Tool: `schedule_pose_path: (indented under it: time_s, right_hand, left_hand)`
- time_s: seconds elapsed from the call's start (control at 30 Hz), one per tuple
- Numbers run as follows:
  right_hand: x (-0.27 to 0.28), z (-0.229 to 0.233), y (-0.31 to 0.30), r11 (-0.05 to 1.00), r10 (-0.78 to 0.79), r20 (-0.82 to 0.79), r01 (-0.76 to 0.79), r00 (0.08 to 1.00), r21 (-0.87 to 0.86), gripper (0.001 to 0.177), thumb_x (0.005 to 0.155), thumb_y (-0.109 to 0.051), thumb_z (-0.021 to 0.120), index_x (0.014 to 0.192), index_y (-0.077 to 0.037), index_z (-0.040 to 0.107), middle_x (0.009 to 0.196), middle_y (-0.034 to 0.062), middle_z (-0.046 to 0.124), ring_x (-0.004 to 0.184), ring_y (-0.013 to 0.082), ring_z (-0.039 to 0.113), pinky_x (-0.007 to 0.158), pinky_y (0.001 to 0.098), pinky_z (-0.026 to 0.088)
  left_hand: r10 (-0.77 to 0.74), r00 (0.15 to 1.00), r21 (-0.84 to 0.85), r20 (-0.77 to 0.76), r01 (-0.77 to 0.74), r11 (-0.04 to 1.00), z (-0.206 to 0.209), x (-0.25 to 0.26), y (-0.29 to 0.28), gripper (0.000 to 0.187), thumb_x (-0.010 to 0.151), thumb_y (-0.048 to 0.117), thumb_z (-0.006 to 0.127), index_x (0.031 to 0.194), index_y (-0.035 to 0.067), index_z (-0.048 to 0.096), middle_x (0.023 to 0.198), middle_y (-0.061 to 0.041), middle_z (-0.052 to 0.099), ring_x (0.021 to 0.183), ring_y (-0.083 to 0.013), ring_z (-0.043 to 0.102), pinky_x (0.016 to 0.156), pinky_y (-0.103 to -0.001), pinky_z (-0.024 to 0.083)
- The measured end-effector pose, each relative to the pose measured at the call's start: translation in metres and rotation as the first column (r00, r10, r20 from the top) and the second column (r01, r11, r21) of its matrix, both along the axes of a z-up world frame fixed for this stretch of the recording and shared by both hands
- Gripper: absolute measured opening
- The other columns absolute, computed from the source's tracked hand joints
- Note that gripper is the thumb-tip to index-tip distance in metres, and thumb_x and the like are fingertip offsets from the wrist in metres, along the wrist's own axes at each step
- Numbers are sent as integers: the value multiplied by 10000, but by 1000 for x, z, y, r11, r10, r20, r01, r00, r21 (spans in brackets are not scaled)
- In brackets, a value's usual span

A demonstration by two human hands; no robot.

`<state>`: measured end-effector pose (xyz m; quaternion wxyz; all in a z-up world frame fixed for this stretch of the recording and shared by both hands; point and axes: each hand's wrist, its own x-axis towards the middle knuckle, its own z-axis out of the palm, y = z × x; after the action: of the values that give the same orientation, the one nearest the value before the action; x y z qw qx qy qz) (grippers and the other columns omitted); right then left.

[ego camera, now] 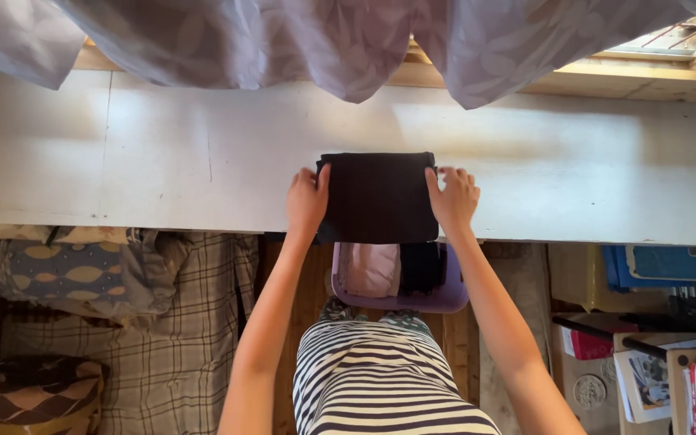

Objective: The person folds a pair of black pants and a black tank top on a white shelf. They smooth and align each item, then place the folded clothes into a purple laundry basket. The person repeats the folding process for the tank top and places it in the basket as well.

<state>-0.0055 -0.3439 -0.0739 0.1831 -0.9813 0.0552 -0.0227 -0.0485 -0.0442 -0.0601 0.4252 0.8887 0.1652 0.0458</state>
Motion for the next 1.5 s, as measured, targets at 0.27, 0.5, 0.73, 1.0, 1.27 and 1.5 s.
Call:
schedule_pose_path:
  time_s: [0.27,0.5,0.73,1.0,1.27,1.5]
  right_hand:
    - [34,-39,27,987,-131,11,132,991,-90,398,1111,-459,350,943,-148,533,827,157,717,839,410,734,811,534,503]
    - [30,-50,15,985,-110,22,112,994,-133,342,1143,-389,293,964,-168,485,740,179,747,792,381,765,859,504,477]
    - [-21,33,84,977,213,427,-195,879,-84,312,887,-163,731,1176,-80,648,1105,197,658,1032,418,629,859,527,485]
    - [-29,-22,75,890,453,440,-366,776,-270,518,1030,-333,564,1530,-208,521,1552,64,509,1440,261,453,1193,477,277]
    - [-50,-27,46,950,304,396,-247,866,-190,603,1021,-435,583,1559,-185,479,1608,126,431,1472,307,400,1120,472,343]
    - [-73,-14,35,914,404,330,-365,853,-175,759,1000,-479,588,1609,-84,368,1653,261,264,1504,458,254,1154,626,265]
  left_hand:
    - [45,998,294,-42,-31,955,-25,37,-21,381,1121,413,363,943,113,515,765,-146,674,719,-445,728,641,-540,589]
    - [91,988,344,123,-128,930,-46,26,-22,401,1144,383,371,891,100,501,623,-109,642,561,-338,701,504,-433,566]
    - [-297,910,701,288,11,713,-8,11,-64,302,992,199,601,1236,36,671,1290,-220,605,1296,-407,534,1003,-473,463]
    - [-317,928,533,194,172,828,-38,-6,-48,556,1042,478,486,1568,307,434,1673,-64,316,1547,-295,272,1224,-544,229]
    - [-103,995,360,-11,100,928,-42,-30,-21,661,1088,552,348,1643,204,259,1656,-211,274,1572,-375,122,1228,-631,33]
    - [-374,883,442,283,226,868,-45,-82,-10,763,998,379,623,1628,92,301,1628,-329,225,1493,-538,188,1175,-665,193]
